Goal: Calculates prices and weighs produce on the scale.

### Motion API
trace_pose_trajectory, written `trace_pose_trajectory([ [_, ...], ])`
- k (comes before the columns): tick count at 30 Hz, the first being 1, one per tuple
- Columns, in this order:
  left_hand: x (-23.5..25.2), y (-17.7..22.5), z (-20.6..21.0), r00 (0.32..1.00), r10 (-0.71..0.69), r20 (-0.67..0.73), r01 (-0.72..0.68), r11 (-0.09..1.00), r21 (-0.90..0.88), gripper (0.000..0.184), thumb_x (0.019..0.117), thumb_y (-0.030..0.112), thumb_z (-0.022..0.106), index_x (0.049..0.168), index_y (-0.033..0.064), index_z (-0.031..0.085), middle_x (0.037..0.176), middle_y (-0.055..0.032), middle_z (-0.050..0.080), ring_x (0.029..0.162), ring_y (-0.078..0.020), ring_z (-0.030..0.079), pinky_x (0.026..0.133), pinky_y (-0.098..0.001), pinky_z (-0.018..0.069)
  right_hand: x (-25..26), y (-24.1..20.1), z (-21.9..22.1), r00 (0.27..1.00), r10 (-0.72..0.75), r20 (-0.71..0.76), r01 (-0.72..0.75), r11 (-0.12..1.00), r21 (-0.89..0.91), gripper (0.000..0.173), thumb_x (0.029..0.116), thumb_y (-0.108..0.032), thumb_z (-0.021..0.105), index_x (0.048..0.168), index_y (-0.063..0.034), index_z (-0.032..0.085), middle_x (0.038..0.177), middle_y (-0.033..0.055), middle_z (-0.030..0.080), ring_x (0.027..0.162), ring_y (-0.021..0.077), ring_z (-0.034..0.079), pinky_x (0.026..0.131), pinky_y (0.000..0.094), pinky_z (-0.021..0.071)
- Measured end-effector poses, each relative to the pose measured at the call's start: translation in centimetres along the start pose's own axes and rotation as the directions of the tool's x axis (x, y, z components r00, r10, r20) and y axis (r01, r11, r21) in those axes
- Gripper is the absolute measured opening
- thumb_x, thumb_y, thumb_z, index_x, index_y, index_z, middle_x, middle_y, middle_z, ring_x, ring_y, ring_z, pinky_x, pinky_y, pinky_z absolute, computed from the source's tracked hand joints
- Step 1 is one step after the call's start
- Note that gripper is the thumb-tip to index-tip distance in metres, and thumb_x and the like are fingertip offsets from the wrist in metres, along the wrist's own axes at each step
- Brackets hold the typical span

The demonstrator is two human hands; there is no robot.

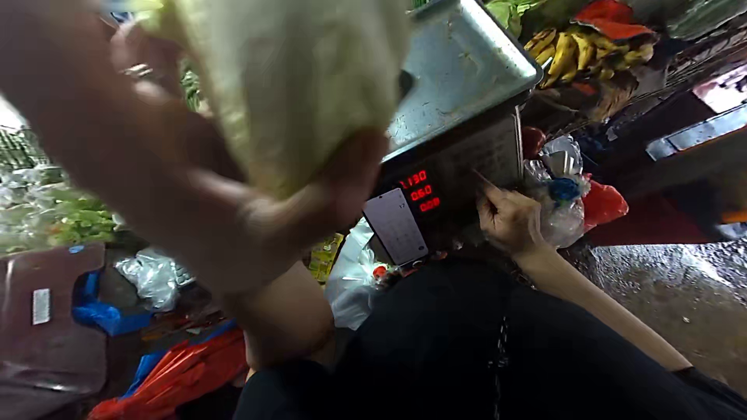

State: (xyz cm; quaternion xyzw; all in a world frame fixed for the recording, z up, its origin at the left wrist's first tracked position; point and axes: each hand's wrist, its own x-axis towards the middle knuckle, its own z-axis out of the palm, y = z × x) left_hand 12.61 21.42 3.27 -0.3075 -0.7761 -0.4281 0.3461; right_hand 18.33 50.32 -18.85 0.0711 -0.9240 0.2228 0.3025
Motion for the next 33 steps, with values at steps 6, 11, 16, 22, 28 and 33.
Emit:
trace_pose_trajectory([
  [6, -7.6, -2.5, -3.8, 0.937, -0.044, -0.346, 0.093, 0.988, 0.126, 0.101, 0.0732, 0.043, 0.089, 0.141, -0.0090, 0.036, 0.134, -0.0107, 0.056, 0.125, -0.0165, 0.056, 0.108, -0.0419, 0.0477, 0.4, -0.6, -0.5, 0.996, -0.007, 0.090, 0.010, 0.999, -0.032, 0.043, 0.1047, -0.022, 0.048, 0.144, -0.0119, 0.062, 0.073, 0.0131, 0.071, 0.061, 0.0329, 0.067, 0.053, 0.0481, 0.0516],
  [11, -12.0, -2.2, -5.7, 0.911, -0.136, -0.390, 0.196, 0.974, 0.117, 0.099, 0.0740, 0.042, 0.088, 0.144, -0.0066, 0.037, 0.151, -0.0112, 0.043, 0.136, -0.0160, 0.047, 0.113, -0.0389, 0.0430, -1.8, -1.6, -0.2, 0.931, -0.302, 0.205, 0.237, 0.927, 0.291, 0.035, 0.1049, -0.027, 0.051, 0.125, -0.0105, 0.074, 0.073, 0.0087, 0.069, 0.065, 0.0244, 0.067, 0.059, 0.0417, 0.0552],
  [16, -15.2, -1.6, -7.4, 0.895, -0.170, -0.412, 0.261, 0.949, 0.177, 0.086, 0.0798, 0.038, 0.084, 0.141, -0.0019, 0.040, 0.150, -0.0051, 0.045, 0.138, -0.0156, 0.047, 0.113, -0.0393, 0.0431, -3.9, -3.2, 1.5, 0.823, -0.497, 0.274, 0.345, 0.822, 0.453, 0.036, 0.1074, -0.033, 0.049, 0.123, -0.0161, 0.077, 0.065, 0.0054, 0.063, 0.056, 0.0217, 0.060, 0.052, 0.0359, 0.0484],
  [22, -16.2, -1.5, -8.6, 0.902, -0.162, -0.401, 0.260, 0.944, 0.202, 0.095, 0.0813, 0.034, 0.083, 0.150, -0.0025, 0.029, 0.157, -0.0088, 0.038, 0.143, -0.0213, 0.043, 0.116, -0.0441, 0.0411, -2.8, -5.5, 1.9, 0.807, -0.539, 0.241, 0.406, 0.803, 0.436, 0.034, 0.1054, -0.029, 0.050, 0.118, -0.0139, 0.079, 0.062, 0.0034, 0.059, 0.055, 0.0204, 0.057, 0.050, 0.0343, 0.0446],
  [28, -16.0, -1.2, -7.8, 0.922, -0.103, -0.374, 0.199, 0.953, 0.227, 0.083, 0.0777, 0.037, 0.086, 0.141, 0.0040, 0.044, 0.157, -0.0066, 0.038, 0.145, -0.0209, 0.039, 0.117, -0.0439, 0.0387, -2.9, -5.0, 2.0, 0.862, -0.478, 0.167, 0.423, 0.861, 0.281, 0.032, 0.1009, -0.027, 0.054, 0.108, -0.0106, 0.081, 0.063, 0.0044, 0.061, 0.058, 0.0219, 0.060, 0.052, 0.0357, 0.0459],
  [33, -16.1, -2.0, -7.7, 0.947, -0.095, -0.306, 0.185, 0.942, 0.279, 0.080, 0.0805, 0.046, 0.082, 0.138, 0.0019, 0.049, 0.158, -0.0124, 0.035, 0.148, -0.0268, 0.032, 0.120, -0.0473, 0.0330, -2.8, -6.5, 2.4, 0.821, -0.544, 0.177, 0.455, 0.808, 0.375, 0.033, 0.1019, -0.027, 0.052, 0.113, -0.0133, 0.080, 0.061, 0.0027, 0.057, 0.055, 0.0201, 0.055, 0.051, 0.0339, 0.0428],
])
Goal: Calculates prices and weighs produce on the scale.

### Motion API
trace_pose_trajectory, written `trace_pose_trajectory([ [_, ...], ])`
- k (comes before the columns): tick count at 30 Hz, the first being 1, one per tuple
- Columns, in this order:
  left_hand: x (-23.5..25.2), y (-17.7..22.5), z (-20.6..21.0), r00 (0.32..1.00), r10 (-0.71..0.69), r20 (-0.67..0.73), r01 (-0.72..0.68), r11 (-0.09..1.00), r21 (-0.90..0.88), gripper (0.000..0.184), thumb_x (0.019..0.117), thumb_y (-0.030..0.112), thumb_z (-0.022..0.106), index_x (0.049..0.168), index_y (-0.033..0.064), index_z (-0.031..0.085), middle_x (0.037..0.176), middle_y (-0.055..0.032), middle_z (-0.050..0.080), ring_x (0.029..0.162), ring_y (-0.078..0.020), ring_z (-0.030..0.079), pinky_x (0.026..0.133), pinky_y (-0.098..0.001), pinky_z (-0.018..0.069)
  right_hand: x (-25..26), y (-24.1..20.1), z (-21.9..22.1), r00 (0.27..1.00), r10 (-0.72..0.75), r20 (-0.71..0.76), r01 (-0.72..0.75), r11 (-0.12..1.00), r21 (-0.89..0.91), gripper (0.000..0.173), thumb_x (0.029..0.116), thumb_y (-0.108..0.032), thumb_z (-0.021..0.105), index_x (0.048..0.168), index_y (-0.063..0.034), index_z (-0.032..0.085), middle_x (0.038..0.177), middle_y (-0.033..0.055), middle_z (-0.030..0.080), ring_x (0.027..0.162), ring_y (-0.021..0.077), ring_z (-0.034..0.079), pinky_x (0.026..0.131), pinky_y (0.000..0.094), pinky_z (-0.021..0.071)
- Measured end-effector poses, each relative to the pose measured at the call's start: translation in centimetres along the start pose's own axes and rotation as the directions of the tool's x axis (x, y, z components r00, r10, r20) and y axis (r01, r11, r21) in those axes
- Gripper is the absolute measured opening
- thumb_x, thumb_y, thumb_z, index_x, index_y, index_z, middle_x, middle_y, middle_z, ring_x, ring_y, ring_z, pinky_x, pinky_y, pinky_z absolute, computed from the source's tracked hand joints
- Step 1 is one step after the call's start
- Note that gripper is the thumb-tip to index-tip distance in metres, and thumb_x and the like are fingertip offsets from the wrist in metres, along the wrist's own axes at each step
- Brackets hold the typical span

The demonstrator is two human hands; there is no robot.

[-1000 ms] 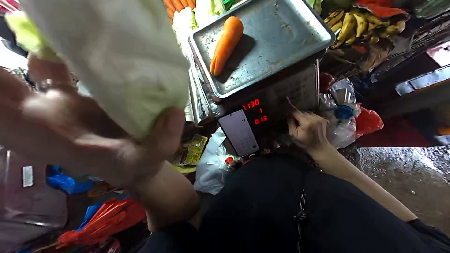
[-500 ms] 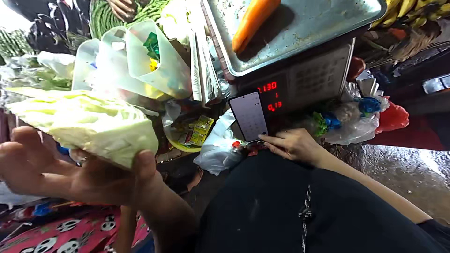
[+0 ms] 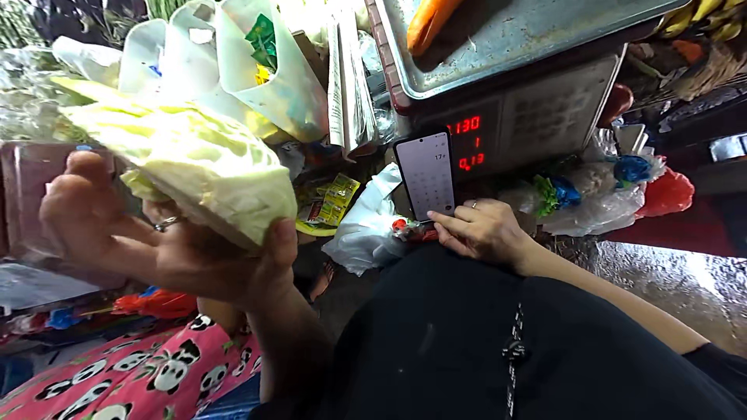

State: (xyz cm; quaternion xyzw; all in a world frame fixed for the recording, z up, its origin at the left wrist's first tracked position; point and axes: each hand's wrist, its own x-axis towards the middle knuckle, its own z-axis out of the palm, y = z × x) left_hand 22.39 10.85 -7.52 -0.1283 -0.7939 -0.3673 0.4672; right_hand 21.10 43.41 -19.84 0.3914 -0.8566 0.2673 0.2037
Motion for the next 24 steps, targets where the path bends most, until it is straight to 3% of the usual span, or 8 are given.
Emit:
trace_pose_trajectory([
  [1, 0.1, -0.1, 0.3, 1.000, 0.007, -0.002, -0.007, 1.000, -0.007, 0.082, 0.0805, 0.047, 0.082, 0.139, 0.0005, 0.047, 0.157, -0.0125, 0.036, 0.148, -0.0263, 0.034, 0.119, -0.0470, 0.0336, 0.3, -0.2, 0.2, 0.999, -0.005, 0.041, 0.005, 1.000, 0.011, 0.034, 0.1031, -0.028, 0.052, 0.117, -0.0149, 0.079, 0.062, 0.0029, 0.057, 0.056, 0.0205, 0.055, 0.052, 0.0341, 0.0434],
  [3, 0.3, -0.2, 0.9, 1.000, 0.014, 0.014, -0.013, 0.999, -0.050, 0.100, 0.0802, 0.046, 0.084, 0.149, -0.0028, 0.030, 0.157, -0.0129, 0.035, 0.145, -0.0247, 0.038, 0.118, -0.0447, 0.0378, 0.8, -0.3, 0.6, 0.993, 0.002, 0.116, -0.003, 1.000, 0.007, 0.035, 0.1044, -0.030, 0.050, 0.123, -0.0175, 0.077, 0.062, 0.0036, 0.057, 0.056, 0.0220, 0.058, 0.051, 0.0354, 0.0454],
  [5, 0.4, -0.3, 1.5, 0.999, 0.034, 0.024, -0.032, 0.995, -0.093, 0.104, 0.0788, 0.045, 0.085, 0.151, -0.0019, 0.027, 0.156, -0.0119, 0.037, 0.143, -0.0242, 0.041, 0.116, -0.0442, 0.0402, 0.7, -0.2, 0.8, 0.993, 0.009, 0.118, -0.009, 1.000, -0.005, 0.035, 0.1047, -0.030, 0.050, 0.124, -0.0177, 0.076, 0.061, 0.0033, 0.057, 0.055, 0.0216, 0.057, 0.051, 0.0355, 0.0458],
  [9, 1.1, 0.5, 2.6, 0.999, 0.016, 0.037, -0.010, 0.989, -0.149, 0.099, 0.0774, 0.044, 0.086, 0.149, 0.0040, 0.030, 0.156, -0.0062, 0.038, 0.145, -0.0218, 0.038, 0.119, -0.0438, 0.0370, -0.4, 0.2, -0.1, 1.000, 0.015, -0.020, -0.016, 0.999, -0.042, 0.035, 0.1040, -0.028, 0.050, 0.115, -0.0122, 0.079, 0.058, 0.0022, 0.054, 0.052, 0.0198, 0.052, 0.051, 0.0338, 0.0415],
  [13, 2.2, 1.1, 4.3, 0.997, 0.058, 0.060, -0.046, 0.982, -0.182, 0.091, 0.0787, 0.044, 0.085, 0.149, 0.0133, 0.035, 0.155, 0.0029, 0.041, 0.144, -0.0165, 0.039, 0.118, -0.0419, 0.0373, -1.1, 0.7, -0.3, 0.996, 0.044, -0.081, -0.049, 0.997, -0.057, 0.036, 0.1045, -0.029, 0.049, 0.115, -0.0138, 0.079, 0.058, 0.0025, 0.055, 0.053, 0.0199, 0.054, 0.052, 0.0336, 0.0434],
  [17, 2.8, 1.9, 5.7, 0.992, 0.109, 0.060, -0.097, 0.981, -0.166, 0.093, 0.0793, 0.047, 0.083, 0.149, 0.0106, 0.034, 0.155, 0.0024, 0.040, 0.145, -0.0154, 0.038, 0.119, -0.0412, 0.0360, -0.6, 0.6, -0.6, 0.994, 0.068, -0.086, -0.074, 0.995, -0.073, 0.037, 0.1071, -0.030, 0.047, 0.120, -0.0137, 0.078, 0.059, 0.0031, 0.055, 0.054, 0.0202, 0.053, 0.052, 0.0333, 0.0433],
  [20, 3.0, 2.5, 6.4, 0.990, 0.120, 0.071, -0.109, 0.984, -0.139, 0.096, 0.0786, 0.050, 0.082, 0.147, 0.0046, 0.034, 0.155, -0.0015, 0.039, 0.145, -0.0144, 0.037, 0.119, -0.0386, 0.0348, -0.3, 0.6, -0.8, 0.995, 0.011, -0.098, -0.015, 0.999, -0.041, 0.036, 0.1053, -0.028, 0.048, 0.113, -0.0109, 0.079, 0.058, 0.0025, 0.053, 0.053, 0.0194, 0.051, 0.052, 0.0327, 0.0404],
  [24, 3.0, 2.6, 6.8, 0.985, 0.139, 0.102, -0.121, 0.979, -0.167, 0.095, 0.0779, 0.052, 0.082, 0.146, 0.0068, 0.034, 0.154, -0.0024, 0.040, 0.145, -0.0179, 0.037, 0.119, -0.0406, 0.0362, -0.8, 0.7, 0.0, 1.000, 0.019, -0.015, -0.020, 0.998, -0.062, 0.037, 0.1051, -0.028, 0.047, 0.115, -0.0125, 0.079, 0.060, 0.0036, 0.057, 0.054, 0.0217, 0.056, 0.052, 0.0352, 0.0455],
])
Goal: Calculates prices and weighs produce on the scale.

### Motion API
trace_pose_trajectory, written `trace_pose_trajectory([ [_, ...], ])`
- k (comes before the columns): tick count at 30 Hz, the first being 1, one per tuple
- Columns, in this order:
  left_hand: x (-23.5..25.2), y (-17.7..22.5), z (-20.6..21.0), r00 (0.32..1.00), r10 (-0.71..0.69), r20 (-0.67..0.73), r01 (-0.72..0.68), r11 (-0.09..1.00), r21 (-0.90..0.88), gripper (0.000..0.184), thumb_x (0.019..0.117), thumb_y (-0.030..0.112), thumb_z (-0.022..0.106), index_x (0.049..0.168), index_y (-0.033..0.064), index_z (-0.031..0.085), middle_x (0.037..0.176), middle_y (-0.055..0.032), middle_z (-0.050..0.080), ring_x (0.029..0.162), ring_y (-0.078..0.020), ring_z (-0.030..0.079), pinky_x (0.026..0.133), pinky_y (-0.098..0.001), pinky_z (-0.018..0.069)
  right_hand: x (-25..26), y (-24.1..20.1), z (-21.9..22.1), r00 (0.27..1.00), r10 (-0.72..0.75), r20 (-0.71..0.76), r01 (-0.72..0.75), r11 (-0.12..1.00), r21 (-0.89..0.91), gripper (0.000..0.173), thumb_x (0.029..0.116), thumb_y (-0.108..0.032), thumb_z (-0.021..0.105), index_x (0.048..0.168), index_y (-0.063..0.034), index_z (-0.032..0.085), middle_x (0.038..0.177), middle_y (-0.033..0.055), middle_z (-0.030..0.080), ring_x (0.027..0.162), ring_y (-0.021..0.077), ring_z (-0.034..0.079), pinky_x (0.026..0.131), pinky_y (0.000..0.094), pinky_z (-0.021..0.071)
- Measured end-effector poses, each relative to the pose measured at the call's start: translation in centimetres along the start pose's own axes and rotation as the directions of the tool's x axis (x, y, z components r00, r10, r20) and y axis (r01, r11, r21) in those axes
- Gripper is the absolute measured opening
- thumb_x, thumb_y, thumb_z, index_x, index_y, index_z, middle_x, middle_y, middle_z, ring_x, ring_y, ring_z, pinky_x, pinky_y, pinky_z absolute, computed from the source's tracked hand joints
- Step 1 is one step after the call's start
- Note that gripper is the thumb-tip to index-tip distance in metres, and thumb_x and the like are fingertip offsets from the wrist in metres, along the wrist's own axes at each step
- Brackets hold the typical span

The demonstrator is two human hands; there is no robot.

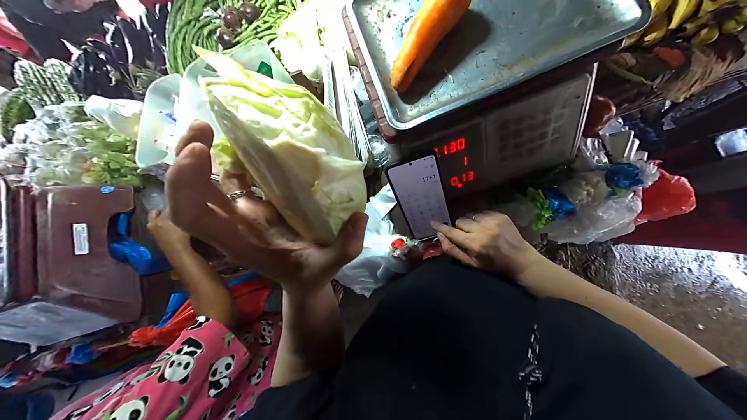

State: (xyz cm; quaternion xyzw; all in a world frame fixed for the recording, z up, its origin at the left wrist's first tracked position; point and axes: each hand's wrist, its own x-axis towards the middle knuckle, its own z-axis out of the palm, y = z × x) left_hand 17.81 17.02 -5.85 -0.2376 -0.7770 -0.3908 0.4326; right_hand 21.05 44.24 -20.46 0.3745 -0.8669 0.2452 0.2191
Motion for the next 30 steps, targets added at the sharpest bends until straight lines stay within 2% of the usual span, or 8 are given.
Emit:
trace_pose_trajectory([
  [10, 7.1, 0.2, 5.4, 0.977, 0.180, 0.116, -0.161, 0.974, -0.158, 0.105, 0.0760, 0.045, 0.087, 0.146, -0.0096, 0.032, 0.141, -0.0214, 0.048, 0.129, -0.0249, 0.053, 0.108, -0.0449, 0.0479, -2.3, 0.2, -0.8, 0.991, 0.107, -0.086, -0.106, 0.994, 0.020, 0.036, 0.1057, -0.032, 0.048, 0.117, -0.0162, 0.079, 0.061, 0.0038, 0.056, 0.055, 0.0210, 0.055, 0.052, 0.0353, 0.0444],
  [14, 11.7, 2.7, 11.5, 0.905, 0.025, 0.425, -0.001, 0.998, -0.057, 0.085, 0.0712, 0.058, 0.085, 0.127, 0.0001, 0.058, 0.121, -0.0144, 0.064, 0.116, -0.0183, 0.062, 0.101, -0.0387, 0.0516, -4.1, 0.5, -2.2, 0.927, 0.247, -0.281, -0.241, 0.969, 0.056, 0.035, 0.1053, -0.032, 0.050, 0.113, -0.0143, 0.079, 0.061, 0.0040, 0.058, 0.056, 0.0181, 0.055, 0.054, 0.0326, 0.0447],
  [17, 12.5, 2.2, 17.0, 0.748, -0.031, 0.663, -0.011, 0.998, 0.060, 0.096, 0.0738, 0.061, 0.079, 0.150, 0.0121, 0.046, 0.149, -0.0200, 0.048, 0.133, -0.0366, 0.050, 0.106, -0.0570, 0.0433, -8.2, 0.9, -4.4, 0.714, 0.468, -0.520, -0.516, 0.854, 0.060, 0.028, 0.1044, -0.027, 0.054, 0.114, -0.0101, 0.074, 0.077, 0.0067, 0.069, 0.069, 0.0141, 0.064, 0.065, 0.0307, 0.0550],
  [20, 12.2, 1.8, 18.6, 0.707, -0.054, 0.705, -0.082, 0.984, 0.158, 0.097, 0.0802, 0.066, 0.071, 0.159, 0.0213, 0.035, 0.160, -0.0174, 0.037, 0.143, -0.0430, 0.039, 0.109, -0.0667, 0.0354, -13.0, 1.5, -5.9, 0.387, 0.681, -0.622, -0.722, 0.644, 0.256, 0.040, 0.0998, -0.019, 0.064, 0.127, 0.0083, 0.055, 0.093, 0.0122, 0.064, 0.079, 0.0106, 0.062, 0.072, 0.0253, 0.0557],
  [23, 11.2, 3.7, 17.0, 0.794, 0.018, 0.607, -0.141, 0.978, 0.156, 0.088, 0.0852, 0.066, 0.068, 0.152, 0.0149, 0.044, 0.161, -0.0204, 0.036, 0.151, -0.0463, 0.024, 0.116, -0.0695, 0.0233, -15.9, 2.1, -6.2, 0.010, 0.916, -0.401, -0.899, 0.184, 0.398, 0.074, 0.0870, -0.027, 0.081, 0.139, 0.0105, 0.043, 0.118, 0.0247, 0.062, 0.099, 0.0281, 0.066, 0.084, 0.0408, 0.0575],
  [26, 7.0, 7.5, 16.3, 0.804, 0.225, 0.550, -0.182, 0.974, -0.133, 0.059, 0.0920, 0.047, 0.070, 0.128, 0.0019, 0.059, 0.140, -0.0249, 0.054, 0.136, -0.0415, 0.046, 0.110, -0.0595, 0.0378, -17.9, 3.7, -4.5, -0.078, 0.972, -0.223, -0.917, 0.018, 0.399, 0.052, 0.0917, -0.025, 0.077, 0.129, 0.0073, 0.060, 0.123, 0.0254, 0.066, 0.109, 0.0306, 0.068, 0.097, 0.0441, 0.0558],
  [28, 1.2, 10.1, 17.2, 0.629, 0.269, 0.729, -0.042, 0.949, -0.313, 0.026, 0.0949, 0.034, 0.069, 0.098, 0.0087, 0.069, 0.104, -0.0102, 0.067, 0.104, -0.0250, 0.063, 0.091, -0.0464, 0.0522, -18.7, 4.3, -3.4, -0.057, 0.965, -0.256, -0.911, 0.055, 0.410, 0.029, 0.0963, -0.021, 0.071, 0.111, 0.0038, 0.070, 0.103, 0.0172, 0.074, 0.095, 0.0216, 0.073, 0.090, 0.0388, 0.0589],
  [30, -4.5, 11.8, 19.5, 0.022, 0.238, 0.971, 0.133, 0.962, -0.239, 0.034, 0.1042, 0.034, 0.054, 0.104, 0.0055, 0.072, 0.099, -0.0120, 0.071, 0.098, -0.0264, 0.069, 0.088, -0.0483, 0.0557, -18.8, 4.1, -3.1, -0.079, 0.964, -0.253, -0.888, 0.047, 0.457, 0.025, 0.0988, -0.019, 0.067, 0.109, 0.0033, 0.071, 0.099, 0.0146, 0.074, 0.091, 0.0187, 0.072, 0.088, 0.0373, 0.0587],
])
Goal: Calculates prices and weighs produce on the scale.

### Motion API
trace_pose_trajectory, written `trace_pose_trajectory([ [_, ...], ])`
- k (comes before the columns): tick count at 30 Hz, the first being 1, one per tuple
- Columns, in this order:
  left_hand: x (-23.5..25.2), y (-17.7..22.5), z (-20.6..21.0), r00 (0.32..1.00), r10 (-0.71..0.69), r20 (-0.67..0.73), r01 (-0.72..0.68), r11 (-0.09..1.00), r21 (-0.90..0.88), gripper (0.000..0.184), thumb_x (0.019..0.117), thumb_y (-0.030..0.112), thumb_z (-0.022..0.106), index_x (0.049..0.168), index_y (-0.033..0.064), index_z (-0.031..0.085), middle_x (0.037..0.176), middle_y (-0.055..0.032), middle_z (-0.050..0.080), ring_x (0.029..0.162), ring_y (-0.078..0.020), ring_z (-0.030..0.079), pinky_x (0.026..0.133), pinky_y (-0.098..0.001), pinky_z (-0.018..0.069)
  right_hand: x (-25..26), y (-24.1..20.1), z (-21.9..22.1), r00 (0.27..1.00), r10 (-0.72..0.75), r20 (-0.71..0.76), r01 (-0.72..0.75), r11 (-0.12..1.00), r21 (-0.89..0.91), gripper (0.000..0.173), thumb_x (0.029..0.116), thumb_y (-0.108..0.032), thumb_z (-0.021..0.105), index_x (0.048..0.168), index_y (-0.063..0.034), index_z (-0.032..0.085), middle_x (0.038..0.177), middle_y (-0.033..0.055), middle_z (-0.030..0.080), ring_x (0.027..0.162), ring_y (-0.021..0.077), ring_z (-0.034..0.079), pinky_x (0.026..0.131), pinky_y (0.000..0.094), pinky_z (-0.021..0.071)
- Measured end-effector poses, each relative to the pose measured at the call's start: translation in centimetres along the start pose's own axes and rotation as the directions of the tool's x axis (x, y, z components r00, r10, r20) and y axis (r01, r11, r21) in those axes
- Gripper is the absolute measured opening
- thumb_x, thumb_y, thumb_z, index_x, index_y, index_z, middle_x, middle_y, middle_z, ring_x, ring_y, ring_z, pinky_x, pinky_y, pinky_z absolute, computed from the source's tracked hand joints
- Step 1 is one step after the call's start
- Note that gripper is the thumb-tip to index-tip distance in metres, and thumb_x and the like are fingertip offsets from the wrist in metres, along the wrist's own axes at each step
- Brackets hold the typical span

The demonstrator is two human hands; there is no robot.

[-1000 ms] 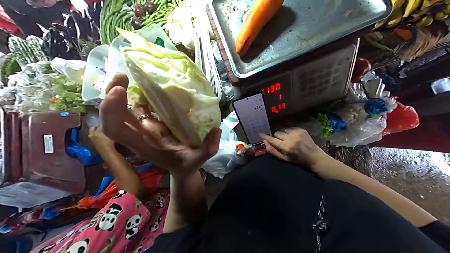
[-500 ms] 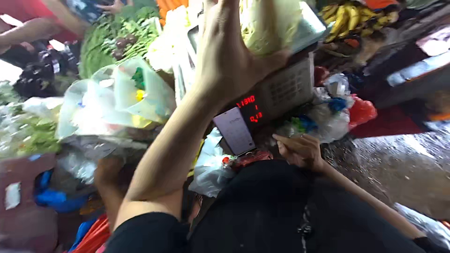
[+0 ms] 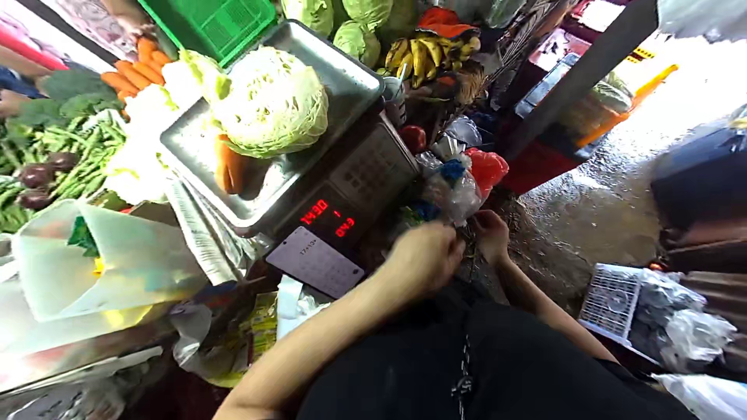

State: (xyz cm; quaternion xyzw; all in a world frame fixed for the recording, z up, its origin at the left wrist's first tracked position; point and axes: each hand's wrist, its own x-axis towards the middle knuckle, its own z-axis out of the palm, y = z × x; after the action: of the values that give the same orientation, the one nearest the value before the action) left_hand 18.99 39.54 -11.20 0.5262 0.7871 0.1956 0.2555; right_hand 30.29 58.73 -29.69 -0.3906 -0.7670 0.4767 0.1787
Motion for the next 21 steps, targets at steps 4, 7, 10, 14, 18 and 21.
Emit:
trace_pose_trajectory([
  [4, 6.9, -2.2, 8.7, 0.758, -0.345, 0.554, 0.469, 0.878, -0.095, 0.070, 0.1047, 0.033, 0.055, 0.154, -0.0101, 0.029, 0.147, -0.0325, 0.047, 0.135, -0.0419, 0.051, 0.112, -0.0567, 0.0412, -0.8, -0.1, -0.6, 0.999, 0.038, -0.018, -0.038, 0.999, -0.033, 0.026, 0.1003, -0.022, 0.065, 0.112, 0.0019, 0.069, 0.098, 0.0124, 0.074, 0.089, 0.0170, 0.073, 0.087, 0.0363, 0.0597],
  [7, 10.7, -5.2, 11.7, 0.759, -0.487, 0.432, 0.632, 0.709, -0.312, 0.059, 0.1085, 0.040, 0.047, 0.144, -0.0074, 0.048, 0.143, -0.0286, 0.053, 0.134, -0.0365, 0.053, 0.112, -0.0520, 0.0408, -1.6, -0.4, -1.1, 0.998, 0.059, -0.028, -0.060, 0.996, -0.062, 0.028, 0.1009, -0.024, 0.064, 0.114, -0.0002, 0.069, 0.096, 0.0113, 0.075, 0.086, 0.0159, 0.073, 0.085, 0.0353, 0.0597],
  [10, 11.7, -6.3, 12.2, 0.783, -0.513, 0.352, 0.622, 0.637, -0.455, 0.050, 0.1124, 0.030, 0.038, 0.146, -0.0063, 0.045, 0.145, -0.0293, 0.051, 0.134, -0.0367, 0.051, 0.112, -0.0507, 0.0391, -3.0, -0.7, -1.2, 0.999, 0.030, -0.034, -0.032, 0.998, -0.061, 0.029, 0.1015, -0.024, 0.063, 0.116, 0.0005, 0.068, 0.095, 0.0104, 0.074, 0.083, 0.0141, 0.072, 0.080, 0.0323, 0.0595],
  [14, 10.6, -6.9, 13.8, 0.750, -0.618, 0.236, 0.653, 0.633, -0.415, 0.051, 0.1098, 0.039, 0.044, 0.140, -0.0007, 0.055, 0.139, -0.0230, 0.059, 0.133, -0.0343, 0.055, 0.112, -0.0530, 0.0403, -5.3, 0.3, -1.0, 0.997, -0.073, -0.032, 0.069, 0.993, -0.097, 0.029, 0.1022, -0.023, 0.060, 0.116, 0.0007, 0.069, 0.091, 0.0097, 0.075, 0.077, 0.0125, 0.071, 0.075, 0.0302, 0.0597],
  [18, 9.6, -6.5, 14.9, 0.815, -0.580, -0.014, 0.484, 0.693, -0.534, 0.052, 0.1001, 0.033, 0.067, 0.134, -0.0064, 0.056, 0.121, -0.0250, 0.066, 0.115, -0.0336, 0.065, 0.104, -0.0479, 0.0495, -6.7, 1.2, -0.8, 0.995, -0.097, -0.007, 0.096, 0.992, -0.086, 0.029, 0.1029, -0.022, 0.057, 0.118, 0.0002, 0.068, 0.087, 0.0080, 0.073, 0.073, 0.0105, 0.069, 0.071, 0.0281, 0.0581],
  [21, 9.9, -5.6, 15.0, 0.849, -0.516, -0.114, 0.345, 0.705, -0.619, 0.042, 0.1006, 0.026, 0.066, 0.128, -0.0057, 0.062, 0.113, -0.0237, 0.069, 0.104, -0.0297, 0.069, 0.097, -0.0462, 0.0533, -7.2, 1.6, -0.6, 0.994, -0.106, 0.013, 0.107, 0.988, -0.113, 0.030, 0.1028, -0.022, 0.056, 0.119, 0.0000, 0.068, 0.087, 0.0088, 0.073, 0.073, 0.0124, 0.069, 0.071, 0.0309, 0.0588],
])
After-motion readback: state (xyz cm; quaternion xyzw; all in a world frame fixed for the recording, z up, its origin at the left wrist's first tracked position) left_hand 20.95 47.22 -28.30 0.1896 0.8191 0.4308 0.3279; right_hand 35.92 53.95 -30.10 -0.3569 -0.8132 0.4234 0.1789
